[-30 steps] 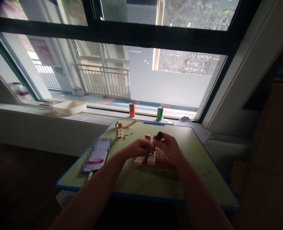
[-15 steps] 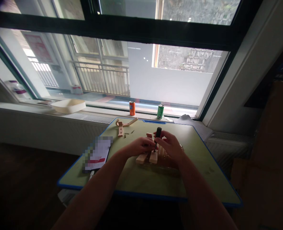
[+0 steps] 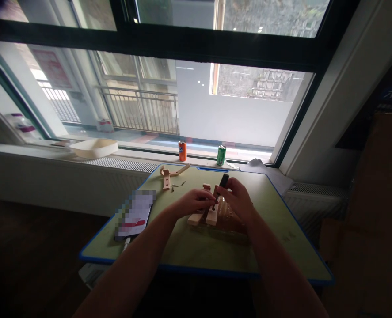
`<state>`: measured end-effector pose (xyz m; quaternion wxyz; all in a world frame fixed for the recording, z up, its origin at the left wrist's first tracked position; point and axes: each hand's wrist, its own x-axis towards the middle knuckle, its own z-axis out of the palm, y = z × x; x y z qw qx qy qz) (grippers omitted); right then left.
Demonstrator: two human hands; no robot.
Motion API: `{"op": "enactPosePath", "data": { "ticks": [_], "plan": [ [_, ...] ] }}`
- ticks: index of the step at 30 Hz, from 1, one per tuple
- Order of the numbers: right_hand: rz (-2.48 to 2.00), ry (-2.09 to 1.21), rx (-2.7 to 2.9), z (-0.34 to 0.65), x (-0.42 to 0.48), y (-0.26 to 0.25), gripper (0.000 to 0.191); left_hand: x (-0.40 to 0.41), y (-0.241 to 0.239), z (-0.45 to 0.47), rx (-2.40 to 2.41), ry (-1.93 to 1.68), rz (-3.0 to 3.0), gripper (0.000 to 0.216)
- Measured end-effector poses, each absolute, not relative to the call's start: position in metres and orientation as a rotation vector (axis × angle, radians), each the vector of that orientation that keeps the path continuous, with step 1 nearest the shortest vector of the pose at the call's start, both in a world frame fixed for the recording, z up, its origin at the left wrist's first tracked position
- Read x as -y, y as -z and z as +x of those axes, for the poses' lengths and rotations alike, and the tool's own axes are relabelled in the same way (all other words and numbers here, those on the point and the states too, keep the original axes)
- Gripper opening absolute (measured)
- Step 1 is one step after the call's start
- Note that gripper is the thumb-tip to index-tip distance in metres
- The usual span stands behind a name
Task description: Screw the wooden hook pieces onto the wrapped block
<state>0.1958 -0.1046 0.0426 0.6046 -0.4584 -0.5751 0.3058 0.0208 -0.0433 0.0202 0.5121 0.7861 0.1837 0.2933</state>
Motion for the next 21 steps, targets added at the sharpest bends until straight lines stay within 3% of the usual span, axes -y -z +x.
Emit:
{"op": "enactPosePath", "data": {
  "ticks": [5,13,17,21],
  "plan": [
    [-0.824,-0.925,0.740,0.226,0.089,-0.042,0.018,0.043,-0.016,0.029,-0.651,-1.050,1.767,0.035],
    [-0.683,-1.300,0.541,0.255,0.078,-0.032,0.019,0.038,-0.008,0.032,-1.070,-1.445,1.824,0.031],
    [-0.678,-1.367,0.592,0.247,0.079,-0.031,0.020,0.031,-0.005,0.031,-0.790,-1.220,1.614,0.051],
    [-0.682,-1.408,0.691,0.232,0.084,-0.033,0.022,0.028,-0.006,0.027,-0.512,-0.834,1.358,0.057]
  ]
}}
